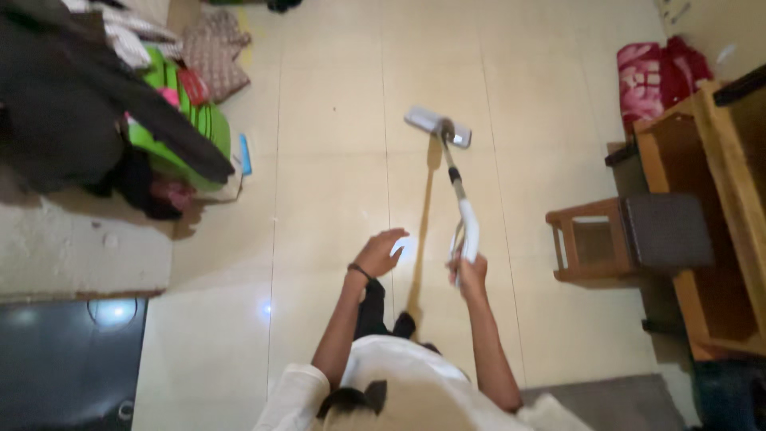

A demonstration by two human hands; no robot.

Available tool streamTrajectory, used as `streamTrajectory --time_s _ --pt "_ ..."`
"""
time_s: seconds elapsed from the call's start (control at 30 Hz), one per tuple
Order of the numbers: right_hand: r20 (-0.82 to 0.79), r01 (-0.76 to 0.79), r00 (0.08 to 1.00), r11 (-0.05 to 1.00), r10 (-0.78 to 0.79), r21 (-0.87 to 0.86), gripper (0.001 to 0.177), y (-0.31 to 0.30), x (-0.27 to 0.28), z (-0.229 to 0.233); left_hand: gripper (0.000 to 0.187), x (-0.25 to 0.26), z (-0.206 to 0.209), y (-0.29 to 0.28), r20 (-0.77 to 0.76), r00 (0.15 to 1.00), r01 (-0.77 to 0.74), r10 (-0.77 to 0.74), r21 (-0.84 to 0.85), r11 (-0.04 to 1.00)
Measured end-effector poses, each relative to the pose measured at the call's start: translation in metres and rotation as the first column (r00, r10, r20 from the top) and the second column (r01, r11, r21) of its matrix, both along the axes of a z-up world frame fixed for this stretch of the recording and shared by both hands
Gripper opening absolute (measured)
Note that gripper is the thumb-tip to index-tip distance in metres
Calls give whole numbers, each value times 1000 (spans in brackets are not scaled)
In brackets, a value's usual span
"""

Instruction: The person is mopping the tiled floor using a flat mop, moving the tool across the surface in various directions while navigating around furniture and piles of clothing.

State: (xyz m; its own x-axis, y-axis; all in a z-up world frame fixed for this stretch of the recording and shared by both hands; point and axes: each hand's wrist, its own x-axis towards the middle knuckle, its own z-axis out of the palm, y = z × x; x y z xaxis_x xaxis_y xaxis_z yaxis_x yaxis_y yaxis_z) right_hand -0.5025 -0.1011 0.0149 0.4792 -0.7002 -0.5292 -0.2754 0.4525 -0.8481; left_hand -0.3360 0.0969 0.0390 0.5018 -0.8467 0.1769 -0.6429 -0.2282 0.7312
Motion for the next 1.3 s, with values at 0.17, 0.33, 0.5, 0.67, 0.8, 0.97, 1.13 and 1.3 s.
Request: streamTrajectory --time_s 0.17,0.33,0.5,0.67,0.8,0.97,1.13,1.3 --pt "-2 -24 1000 999 24 -47 20 -24 22 -6 31 -1 27 33 72 992 -105 106 -22 994" --pt "74 -126 988 988 133 -93 13 -12 25 -11 30 -4 32 66 19 974 -226 226 20 974" --pt "31 -187 981 974 192 -126 13 11 13 1 31 8 13 76 41 967 -254 251 74 964" --pt "-92 -256 966 930 240 -265 8 -13 63 -16 30 34 15 59 43 966 -256 253 113 960" --pt "-173 -350 935 882 309 -317 3 -55 130 -34 29 53 22 47 -10 964 -265 266 75 961" --pt "-84 -363 930 858 358 -363 24 -64 211 -38 30 85 14 54 -22 951 -307 307 17 952" --pt "95 -61 991 954 93 -292 63 -35 283 -40 32 135 -3 80 1 881 -472 474 87 877" --pt "62 -161 979 916 196 -367 16 -57 340 -20 32 175 11 83 129 835 -546 535 83 833"
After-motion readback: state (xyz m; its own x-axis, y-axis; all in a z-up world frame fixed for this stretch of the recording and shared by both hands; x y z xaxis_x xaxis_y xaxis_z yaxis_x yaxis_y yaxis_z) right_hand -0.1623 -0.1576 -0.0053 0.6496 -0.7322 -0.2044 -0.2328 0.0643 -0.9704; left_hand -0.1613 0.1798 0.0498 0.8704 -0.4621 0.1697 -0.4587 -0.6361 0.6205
